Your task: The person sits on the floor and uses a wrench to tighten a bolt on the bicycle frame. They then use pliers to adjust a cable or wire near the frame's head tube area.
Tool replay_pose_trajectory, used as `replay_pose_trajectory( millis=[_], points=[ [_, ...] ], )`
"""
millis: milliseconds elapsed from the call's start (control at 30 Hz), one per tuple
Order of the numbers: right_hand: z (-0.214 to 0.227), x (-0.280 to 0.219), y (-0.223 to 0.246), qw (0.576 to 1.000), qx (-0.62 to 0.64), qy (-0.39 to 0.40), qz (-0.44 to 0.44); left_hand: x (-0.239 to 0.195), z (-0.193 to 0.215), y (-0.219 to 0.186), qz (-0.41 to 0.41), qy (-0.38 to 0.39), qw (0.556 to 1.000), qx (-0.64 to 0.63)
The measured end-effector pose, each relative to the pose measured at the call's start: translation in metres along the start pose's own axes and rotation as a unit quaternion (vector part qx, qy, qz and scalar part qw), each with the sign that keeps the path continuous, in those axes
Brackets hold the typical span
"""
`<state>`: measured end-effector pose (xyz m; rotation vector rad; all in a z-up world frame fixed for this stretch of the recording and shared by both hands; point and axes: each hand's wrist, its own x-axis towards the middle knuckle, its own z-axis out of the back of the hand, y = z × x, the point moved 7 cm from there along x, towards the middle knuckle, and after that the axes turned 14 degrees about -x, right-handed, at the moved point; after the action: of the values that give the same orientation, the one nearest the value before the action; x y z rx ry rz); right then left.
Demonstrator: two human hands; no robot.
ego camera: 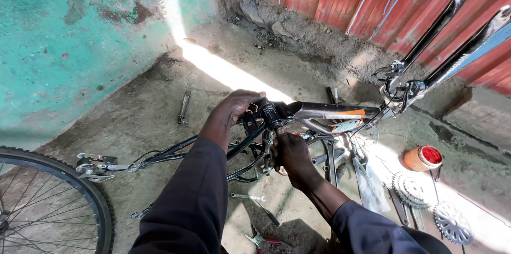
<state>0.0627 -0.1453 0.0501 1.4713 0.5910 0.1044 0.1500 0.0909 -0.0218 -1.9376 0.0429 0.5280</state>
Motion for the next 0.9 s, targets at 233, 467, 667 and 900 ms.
replay_pose_trajectory(
  millis=[233, 467, 667, 900],
  points=[
    [-0.01, -0.014, 0.001, 0.97, 0.183, 0.093, -0.127, -0.028, -0.017, -0.024, 0.027, -0.105, 0.986, 0.125],
    [-0.006, -0.006, -0.01, 0.994, 0.095, 0.03, -0.037, -0.024, -0.004, -0.025, 0.053, -0.162, 0.964, 0.202],
    [0.024, 0.002, 0.007, 0.815, -0.519, -0.167, 0.194, -0.033, -0.02, -0.02, 0.031, -0.088, 0.996, -0.007],
    [-0.002, -0.003, 0.006, 0.991, 0.012, 0.12, -0.063, -0.047, -0.019, -0.029, 0.032, -0.09, 0.994, 0.056]
  ],
)
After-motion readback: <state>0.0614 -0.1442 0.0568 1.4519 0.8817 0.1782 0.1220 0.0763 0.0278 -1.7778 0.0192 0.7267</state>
